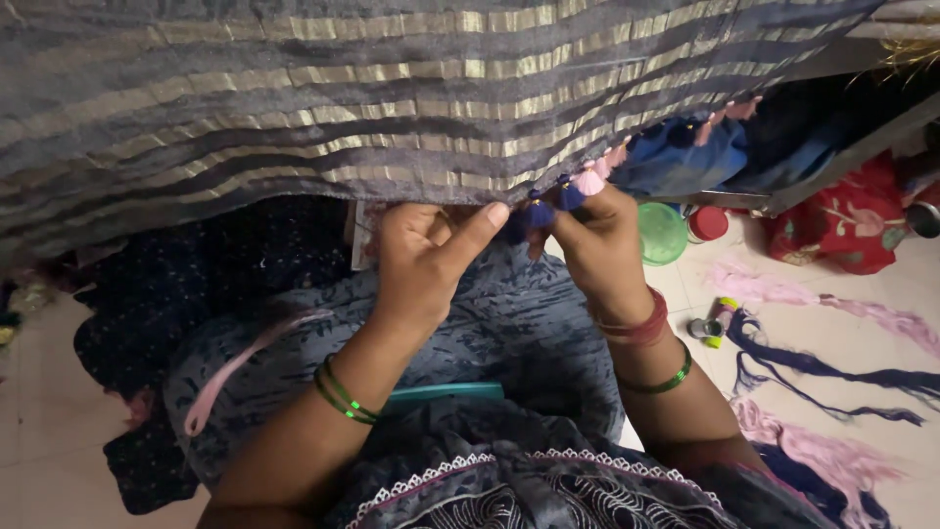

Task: Attach and trim decorative tassels on the edge of a striped fabric.

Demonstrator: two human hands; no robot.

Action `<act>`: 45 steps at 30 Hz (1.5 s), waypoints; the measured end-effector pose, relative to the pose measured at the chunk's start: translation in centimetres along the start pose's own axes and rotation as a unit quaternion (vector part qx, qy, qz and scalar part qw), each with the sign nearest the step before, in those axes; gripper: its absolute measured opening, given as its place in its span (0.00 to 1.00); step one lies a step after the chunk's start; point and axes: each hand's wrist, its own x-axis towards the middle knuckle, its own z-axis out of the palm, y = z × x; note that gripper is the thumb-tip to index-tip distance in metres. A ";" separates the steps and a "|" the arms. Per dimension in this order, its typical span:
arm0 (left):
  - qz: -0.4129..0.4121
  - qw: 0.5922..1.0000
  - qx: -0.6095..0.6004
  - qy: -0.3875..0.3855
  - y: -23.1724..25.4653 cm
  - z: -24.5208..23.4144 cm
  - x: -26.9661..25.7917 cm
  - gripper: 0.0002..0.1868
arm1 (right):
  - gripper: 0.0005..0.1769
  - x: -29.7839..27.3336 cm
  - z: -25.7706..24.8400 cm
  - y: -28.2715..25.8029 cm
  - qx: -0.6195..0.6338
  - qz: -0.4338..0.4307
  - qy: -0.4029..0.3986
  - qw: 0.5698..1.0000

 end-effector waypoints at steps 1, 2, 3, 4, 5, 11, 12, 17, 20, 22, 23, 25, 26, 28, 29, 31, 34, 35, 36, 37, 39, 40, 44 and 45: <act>0.000 1.000 0.000 0.000 0.3 0.2 0.1 0.08 | 0.06 0.0 0.0 0.0 0.000 0.000 0.000 1.000; 0.009 1.000 -0.013 -0.008 0.5 0.4 0.2 0.08 | 0.05 0.0 0.0 -0.1 -0.003 -0.001 -0.001 1.000; 0.018 0.999 -0.025 -0.015 0.8 0.6 0.3 0.09 | 0.04 0.0 0.1 -0.1 -0.005 -0.001 -0.004 1.000; 0.018 0.999 -0.025 -0.014 0.8 0.7 0.3 0.09 | 0.04 0.0 0.0 0.2 -0.005 0.000 -0.004 1.000; 0.025 0.999 -0.034 -0.026 0.9 0.7 0.3 0.09 | 0.04 0.0 0.0 0.4 -0.001 -0.004 -0.007 1.000; 0.015 0.998 -0.039 -0.042 1.2 0.7 0.3 0.08 | 0.03 -0.1 0.1 0.9 0.026 -0.020 -0.014 0.999; 0.008 0.998 -0.037 -0.042 1.1 0.6 0.2 0.08 | 0.03 -0.1 0.1 0.9 0.033 -0.024 -0.019 0.999; 0.033 0.997 -0.036 -0.052 1.4 0.7 0.1 0.09 | 0.03 0.0 0.0 0.9 0.042 -0.042 -0.033 0.998; 0.036 0.998 -0.029 -0.049 1.5 0.9 0.1 0.09 | 0.03 -0.1 0.0 1.0 0.042 -0.054 -0.037 0.997; 0.034 0.998 -0.027 -0.053 1.3 0.8 0.2 0.09 | 0.03 -0.3 0.2 0.7 0.043 -0.061 -0.037 0.997; 0.024 0.999 -0.019 -0.039 1.0 0.7 0.2 0.09 | 0.03 -0.4 0.4 0.5 0.039 -0.067 -0.039 0.996; 0.014 0.999 -0.012 -0.026 0.9 0.6 0.3 0.09 | 0.04 -0.4 1.2 -0.2 0.035 -0.074 -0.039 0.996; 0.011 0.999 -0.028 -0.045 0.9 0.6 0.4 0.07 | 0.03 -0.4 1.8 -0.6 0.041 -0.063 -0.034 0.997; 0.006 0.997 -0.045 -0.063 0.7 0.6 0.5 0.08 | 0.02 -0.5 2.8 -1.5 0.046 -0.051 -0.027 0.997; -0.032 0.996 -0.058 -0.054 0.4 0.6 0.6 0.11 | 0.03 -0.6 3.4 -1.9 0.066 -0.019 -0.020 0.997; -0.078 0.993 -0.073 -0.043 0.2 0.7 0.9 0.15 | 0.06 -0.8 3.8 -2.7 0.087 0.020 -0.009 0.996; -0.082 0.996 0.014 -0.023 -0.5 0.5 1.5 0.19 | 0.07 -1.7 3.2 -3.5 0.105 0.063 0.002 0.992; -0.025 0.992 0.122 0.007 -1.1 0.0 1.6 0.22 | 0.07 -2.4 2.6 -3.7 0.071 0.048 -0.005 0.996; 0.031 0.972 0.230 0.034 -1.8 -0.6 1.8 0.25 | 0.07 -3.0 2.2 -3.9 0.037 0.034 -0.013 0.999; 0.018 0.973 0.226 0.032 -1.6 -0.5 1.9 0.25 | 0.07 -4.3 1.0 -3.1 0.036 0.045 -0.007 0.998; 0.012 0.995 0.103 0.010 -1.1 -0.4 2.4 0.24 | 0.06 -6.9 -1.3 -1.6 -0.223 0.013 -0.094 0.970; 0.002 0.995 0.100 0.009 -1.0 -0.3 2.7 0.24 | 0.06 -9.3 -2.4 0.3 -0.224 0.023 -0.091 0.970; 0.090 0.993 0.015 -0.075 -1.0 -0.7 3.4 0.10 | 0.13 -19.0 -5.4 4.5 -0.463 -0.007 -0.308 0.831; 0.113 0.986 -0.001 -0.125 -1.1 -0.9 3.9 0.12 | 0.17 -21.0 -5.7 5.0 -0.491 -0.005 -0.338 0.803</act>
